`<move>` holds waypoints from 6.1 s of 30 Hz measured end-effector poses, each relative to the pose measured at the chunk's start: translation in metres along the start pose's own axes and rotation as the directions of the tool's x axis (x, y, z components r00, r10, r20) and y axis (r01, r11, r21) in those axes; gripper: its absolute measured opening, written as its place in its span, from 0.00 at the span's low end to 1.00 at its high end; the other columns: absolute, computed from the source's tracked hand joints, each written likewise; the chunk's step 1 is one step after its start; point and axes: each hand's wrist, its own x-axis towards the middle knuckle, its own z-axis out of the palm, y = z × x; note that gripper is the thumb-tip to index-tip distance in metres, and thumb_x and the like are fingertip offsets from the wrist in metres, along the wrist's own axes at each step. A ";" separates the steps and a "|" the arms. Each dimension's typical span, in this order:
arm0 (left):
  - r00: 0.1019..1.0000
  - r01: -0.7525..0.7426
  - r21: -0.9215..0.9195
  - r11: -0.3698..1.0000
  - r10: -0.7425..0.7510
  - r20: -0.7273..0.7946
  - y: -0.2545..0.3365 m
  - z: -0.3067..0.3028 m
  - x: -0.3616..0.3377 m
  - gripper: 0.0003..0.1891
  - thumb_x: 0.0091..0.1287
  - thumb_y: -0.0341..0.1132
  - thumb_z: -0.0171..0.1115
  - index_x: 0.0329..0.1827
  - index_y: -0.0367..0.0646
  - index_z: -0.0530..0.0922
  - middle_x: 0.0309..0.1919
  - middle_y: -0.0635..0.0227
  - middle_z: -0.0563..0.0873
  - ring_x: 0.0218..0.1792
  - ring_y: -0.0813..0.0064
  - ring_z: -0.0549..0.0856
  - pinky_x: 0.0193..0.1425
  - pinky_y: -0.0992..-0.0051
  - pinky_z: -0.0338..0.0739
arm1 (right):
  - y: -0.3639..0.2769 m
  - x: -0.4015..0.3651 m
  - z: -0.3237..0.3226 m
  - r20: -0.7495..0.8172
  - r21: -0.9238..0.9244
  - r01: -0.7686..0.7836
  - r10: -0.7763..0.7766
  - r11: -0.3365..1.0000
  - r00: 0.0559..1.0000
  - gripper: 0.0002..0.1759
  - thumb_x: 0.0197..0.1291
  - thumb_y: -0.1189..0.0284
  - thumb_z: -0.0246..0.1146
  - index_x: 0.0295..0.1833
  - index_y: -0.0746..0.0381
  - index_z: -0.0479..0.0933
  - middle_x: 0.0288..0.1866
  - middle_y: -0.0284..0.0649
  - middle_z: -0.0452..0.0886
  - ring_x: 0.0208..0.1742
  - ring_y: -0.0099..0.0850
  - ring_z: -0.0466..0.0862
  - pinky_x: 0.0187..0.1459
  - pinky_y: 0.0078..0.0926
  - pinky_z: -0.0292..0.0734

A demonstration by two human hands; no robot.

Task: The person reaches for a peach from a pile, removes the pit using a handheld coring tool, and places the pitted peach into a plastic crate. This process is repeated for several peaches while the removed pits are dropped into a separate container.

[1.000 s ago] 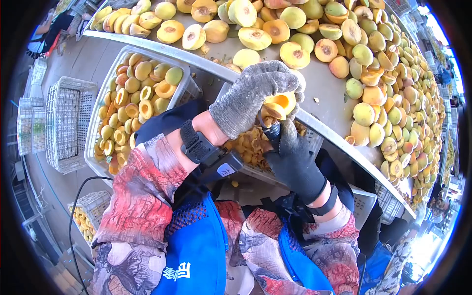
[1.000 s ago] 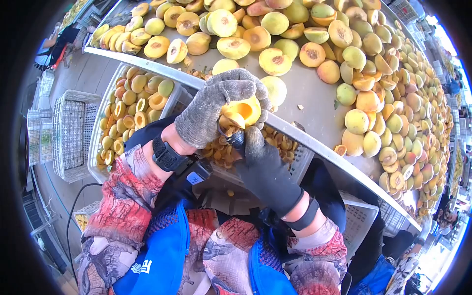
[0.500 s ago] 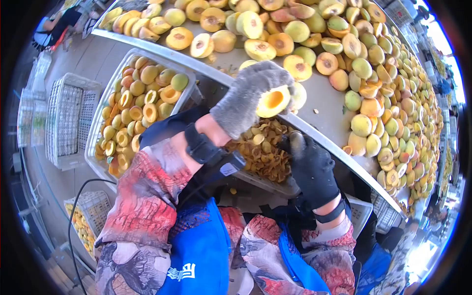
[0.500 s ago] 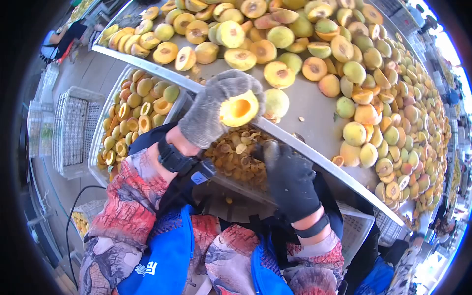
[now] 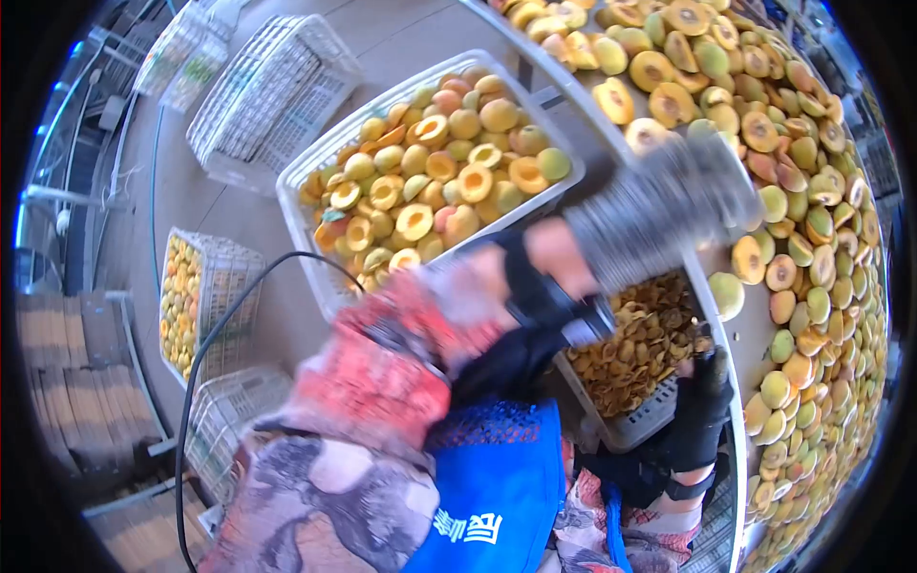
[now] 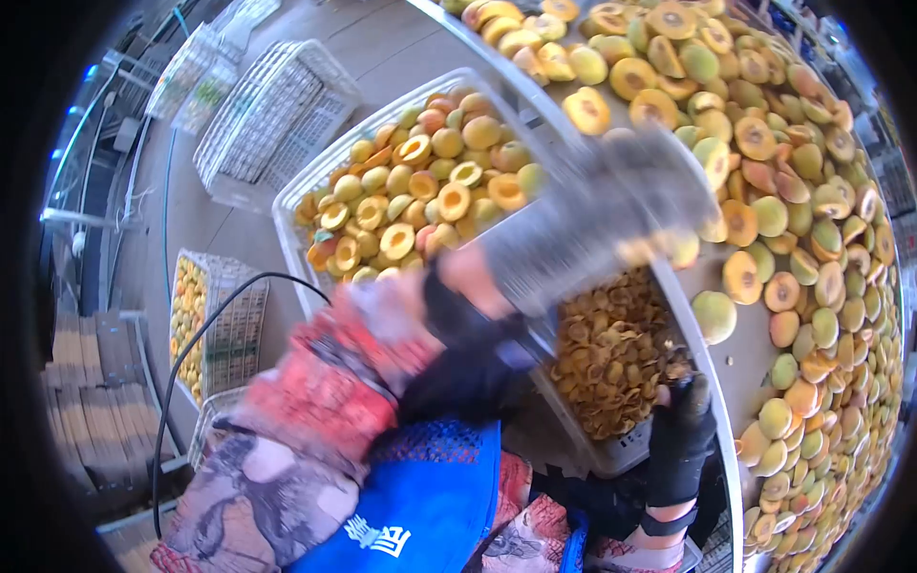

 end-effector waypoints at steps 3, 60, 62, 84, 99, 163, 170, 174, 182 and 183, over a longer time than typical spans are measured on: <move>0.993 -0.120 0.981 0.152 -0.001 0.122 0.052 -0.125 -0.047 0.16 0.65 0.22 0.49 0.56 0.35 0.70 0.55 0.62 0.74 0.57 0.72 0.74 0.61 0.77 0.69 | -0.029 0.023 -0.017 0.160 -0.023 -0.413 0.411 0.911 0.898 0.23 0.51 0.73 0.66 0.52 0.70 0.70 0.37 0.54 0.80 0.39 0.48 0.82 0.39 0.38 0.77; 0.849 -0.103 0.986 -0.128 -0.527 0.021 -0.037 -0.083 0.082 0.25 0.51 0.35 0.63 0.55 0.42 0.74 0.47 0.53 0.80 0.48 0.53 0.79 0.53 0.63 0.73 | -0.055 0.044 -0.026 0.271 0.255 -0.387 0.318 0.886 0.908 0.20 0.54 0.67 0.63 0.48 0.64 0.68 0.36 0.54 0.77 0.38 0.54 0.78 0.36 0.45 0.73; 0.843 -0.111 0.984 -0.136 -0.538 0.020 -0.041 -0.078 0.079 0.26 0.49 0.35 0.65 0.55 0.42 0.74 0.46 0.53 0.81 0.49 0.54 0.79 0.53 0.64 0.73 | -0.054 0.042 -0.026 0.260 0.298 -0.415 0.345 0.860 0.902 0.21 0.52 0.69 0.65 0.49 0.64 0.68 0.37 0.54 0.78 0.39 0.54 0.78 0.36 0.44 0.73; 0.829 0.526 -0.286 0.801 -0.559 -0.039 -0.063 0.066 0.016 0.27 0.69 0.56 0.44 0.45 0.37 0.73 0.40 0.53 0.81 0.38 0.61 0.83 0.42 0.64 0.82 | -0.051 0.054 -0.028 0.085 0.480 -0.454 0.475 0.751 0.876 0.21 0.49 0.75 0.67 0.47 0.64 0.66 0.36 0.54 0.76 0.39 0.52 0.78 0.34 0.40 0.71; 0.891 0.451 -0.093 0.887 -0.454 -0.011 -0.060 0.073 0.003 0.12 0.70 0.39 0.51 0.43 0.38 0.73 0.40 0.64 0.79 0.42 0.74 0.79 0.50 0.74 0.75 | -0.053 0.048 -0.004 0.036 0.459 -0.328 0.352 0.825 0.935 0.28 0.50 0.77 0.60 0.59 0.61 0.64 0.40 0.55 0.75 0.45 0.56 0.76 0.43 0.46 0.72; 0.966 0.202 0.108 0.973 -0.180 -0.185 -0.066 0.079 -0.001 0.12 0.67 0.37 0.55 0.45 0.37 0.73 0.39 0.58 0.81 0.40 0.69 0.81 0.48 0.70 0.76 | -0.059 0.053 0.020 -0.167 0.414 -0.165 0.253 0.895 0.953 0.34 0.51 0.75 0.61 0.65 0.60 0.61 0.46 0.53 0.69 0.37 0.53 0.77 0.38 0.42 0.74; 0.979 0.201 0.091 0.975 -0.195 -0.062 -0.062 0.075 0.002 0.13 0.65 0.39 0.57 0.44 0.38 0.75 0.38 0.60 0.81 0.38 0.70 0.80 0.45 0.72 0.76 | -0.067 0.048 0.004 0.217 0.528 -0.422 0.363 0.737 0.906 0.44 0.46 0.74 0.65 0.69 0.63 0.53 0.51 0.56 0.68 0.42 0.56 0.77 0.42 0.40 0.74; 0.988 0.157 0.106 0.982 -0.157 -0.013 -0.062 0.073 -0.003 0.09 0.63 0.30 0.59 0.45 0.40 0.76 0.39 0.63 0.81 0.39 0.72 0.79 0.46 0.72 0.75 | -0.065 0.041 0.019 0.205 0.800 -0.377 0.379 0.467 0.903 0.41 0.47 0.79 0.62 0.68 0.66 0.53 0.57 0.53 0.71 0.51 0.40 0.79 0.47 0.36 0.73; 0.967 0.247 0.141 0.959 -0.235 -0.094 -0.060 0.074 -0.008 0.11 0.58 0.28 0.65 0.43 0.41 0.76 0.38 0.63 0.82 0.39 0.72 0.80 0.45 0.73 0.77 | -0.075 0.052 -0.010 0.281 0.552 -0.513 0.433 0.657 0.856 0.26 0.53 0.74 0.65 0.55 0.63 0.63 0.39 0.36 0.78 0.29 0.24 0.79 0.29 0.24 0.75; 0.990 0.140 0.320 0.937 -0.138 -0.028 -0.060 0.072 -0.007 0.11 0.57 0.27 0.65 0.43 0.40 0.76 0.38 0.64 0.82 0.40 0.73 0.81 0.46 0.74 0.76 | -0.078 0.059 -0.016 0.503 0.758 -0.621 0.426 0.201 0.752 0.26 0.54 0.74 0.65 0.56 0.64 0.62 0.37 0.35 0.77 0.28 0.23 0.78 0.28 0.24 0.74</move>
